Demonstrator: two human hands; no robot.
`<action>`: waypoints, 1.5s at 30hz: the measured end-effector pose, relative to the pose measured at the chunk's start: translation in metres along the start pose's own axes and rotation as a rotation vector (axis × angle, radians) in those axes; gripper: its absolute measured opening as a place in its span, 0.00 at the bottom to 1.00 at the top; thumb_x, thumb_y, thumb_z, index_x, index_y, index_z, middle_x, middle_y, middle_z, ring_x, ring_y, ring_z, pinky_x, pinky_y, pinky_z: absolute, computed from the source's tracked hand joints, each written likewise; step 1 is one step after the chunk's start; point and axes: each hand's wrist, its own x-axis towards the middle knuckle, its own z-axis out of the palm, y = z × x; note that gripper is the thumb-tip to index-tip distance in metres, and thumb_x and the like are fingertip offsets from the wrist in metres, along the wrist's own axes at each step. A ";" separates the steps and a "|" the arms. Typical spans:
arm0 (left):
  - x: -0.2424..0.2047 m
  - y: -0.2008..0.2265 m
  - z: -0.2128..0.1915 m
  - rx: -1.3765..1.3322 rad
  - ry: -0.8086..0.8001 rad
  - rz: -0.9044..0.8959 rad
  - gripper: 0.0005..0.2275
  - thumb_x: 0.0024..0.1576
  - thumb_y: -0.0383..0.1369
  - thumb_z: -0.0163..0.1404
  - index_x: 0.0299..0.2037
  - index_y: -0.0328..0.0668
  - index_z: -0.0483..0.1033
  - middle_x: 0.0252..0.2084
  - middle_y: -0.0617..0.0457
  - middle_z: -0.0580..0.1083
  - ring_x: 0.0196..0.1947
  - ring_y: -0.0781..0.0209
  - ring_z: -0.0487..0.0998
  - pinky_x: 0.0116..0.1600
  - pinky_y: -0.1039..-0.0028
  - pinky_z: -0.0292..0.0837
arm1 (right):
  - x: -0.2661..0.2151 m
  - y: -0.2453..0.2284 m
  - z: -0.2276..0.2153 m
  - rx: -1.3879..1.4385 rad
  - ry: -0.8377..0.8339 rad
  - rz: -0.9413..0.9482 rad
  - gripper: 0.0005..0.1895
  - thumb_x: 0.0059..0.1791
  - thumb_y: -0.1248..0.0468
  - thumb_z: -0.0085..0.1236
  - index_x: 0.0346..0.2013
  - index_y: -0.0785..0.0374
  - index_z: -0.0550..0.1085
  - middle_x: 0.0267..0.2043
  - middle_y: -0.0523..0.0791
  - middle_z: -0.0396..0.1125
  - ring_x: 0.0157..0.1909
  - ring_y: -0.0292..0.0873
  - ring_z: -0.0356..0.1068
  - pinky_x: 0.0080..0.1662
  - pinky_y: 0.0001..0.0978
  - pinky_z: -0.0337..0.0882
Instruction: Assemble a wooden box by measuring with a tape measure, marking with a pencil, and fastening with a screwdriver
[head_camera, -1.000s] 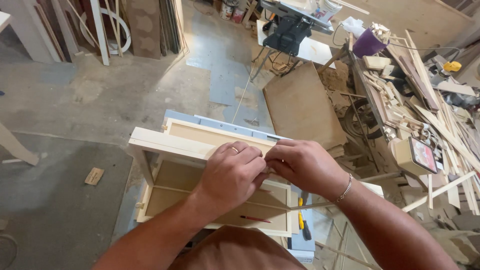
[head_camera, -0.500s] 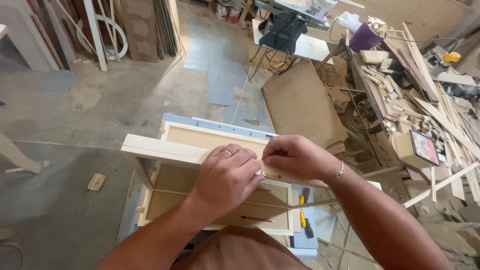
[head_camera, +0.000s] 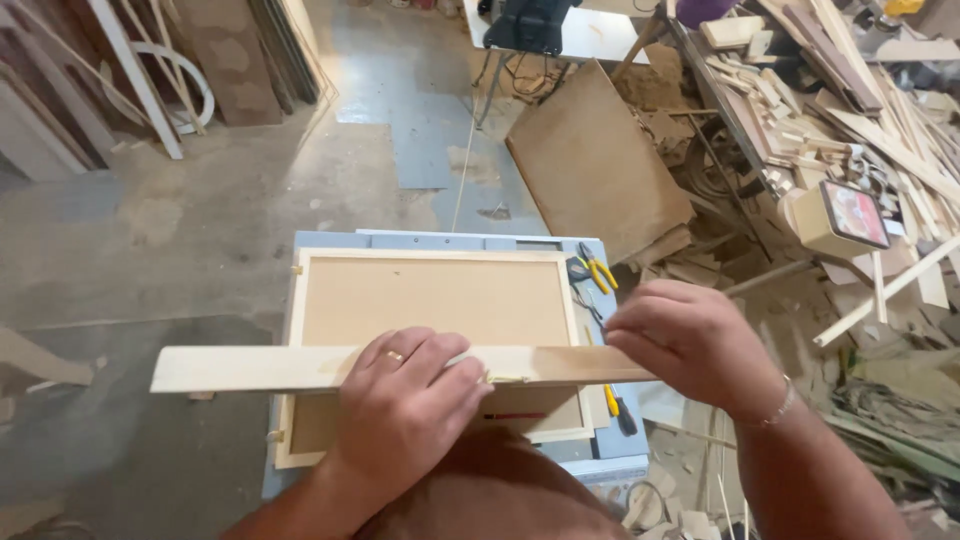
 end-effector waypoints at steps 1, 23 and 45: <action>0.001 0.005 -0.001 -0.016 -0.009 0.005 0.05 0.59 0.35 0.57 0.32 0.50 0.77 0.40 0.57 0.76 0.37 0.56 0.75 0.44 0.65 0.72 | -0.022 0.000 -0.011 -0.002 0.164 0.039 0.05 0.48 0.65 0.61 0.30 0.63 0.78 0.29 0.44 0.72 0.27 0.39 0.70 0.33 0.28 0.70; 0.007 -0.016 0.025 0.021 -0.126 0.074 0.08 0.54 0.32 0.69 0.33 0.35 0.84 0.36 0.42 0.81 0.36 0.49 0.81 0.46 0.59 0.76 | -0.222 0.250 0.287 -0.062 -0.239 1.339 0.20 0.50 0.47 0.51 0.37 0.59 0.79 0.47 0.53 0.71 0.42 0.60 0.75 0.42 0.54 0.72; 0.005 -0.009 0.023 0.060 -0.019 -0.054 0.11 0.57 0.45 0.59 0.33 0.50 0.77 0.38 0.59 0.76 0.37 0.56 0.75 0.43 0.64 0.70 | -0.143 0.106 -0.017 0.300 0.779 0.765 0.08 0.62 0.64 0.50 0.57 0.58 0.68 0.43 0.42 0.60 0.34 0.32 0.55 0.39 0.21 0.57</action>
